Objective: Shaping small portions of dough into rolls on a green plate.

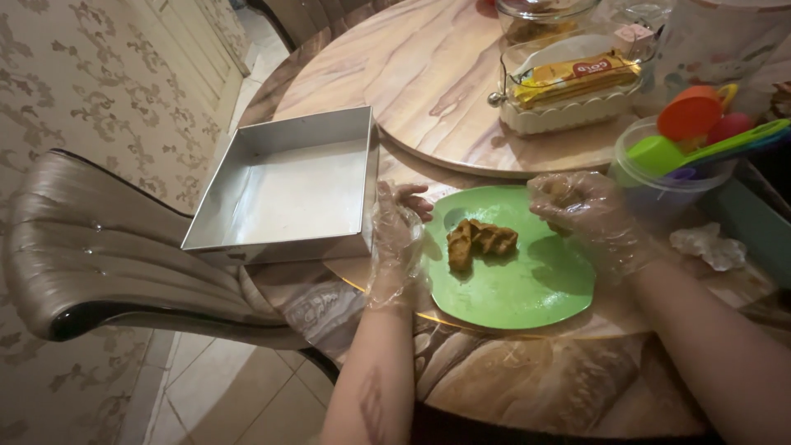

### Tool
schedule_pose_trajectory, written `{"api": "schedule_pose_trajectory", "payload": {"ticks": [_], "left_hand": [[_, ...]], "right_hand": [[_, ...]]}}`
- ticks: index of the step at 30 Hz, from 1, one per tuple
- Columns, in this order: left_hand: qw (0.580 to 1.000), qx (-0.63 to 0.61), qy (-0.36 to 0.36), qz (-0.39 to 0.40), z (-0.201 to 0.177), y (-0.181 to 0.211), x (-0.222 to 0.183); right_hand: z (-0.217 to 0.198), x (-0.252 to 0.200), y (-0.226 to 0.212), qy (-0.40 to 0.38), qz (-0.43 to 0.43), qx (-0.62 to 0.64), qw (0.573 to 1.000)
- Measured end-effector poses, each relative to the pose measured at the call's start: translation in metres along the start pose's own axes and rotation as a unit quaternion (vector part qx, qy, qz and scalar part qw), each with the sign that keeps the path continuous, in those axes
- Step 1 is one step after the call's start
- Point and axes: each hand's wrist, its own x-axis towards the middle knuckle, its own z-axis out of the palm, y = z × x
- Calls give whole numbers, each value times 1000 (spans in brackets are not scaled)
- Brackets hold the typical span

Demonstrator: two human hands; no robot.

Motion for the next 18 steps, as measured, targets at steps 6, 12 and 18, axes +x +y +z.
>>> {"api": "schedule_pose_trajectory", "payload": {"ticks": [6, 12, 18], "left_hand": [[1000, 6, 3, 5, 3, 3, -4], [1000, -9, -17, -2, -5, -10, 6], [999, -17, -27, 1, -8, -18, 14]], "right_hand": [[15, -11, 0, 90, -56, 52, 993], [14, 7, 43, 48, -116, -19, 992], [13, 12, 64, 51, -147, -59, 986]]}}
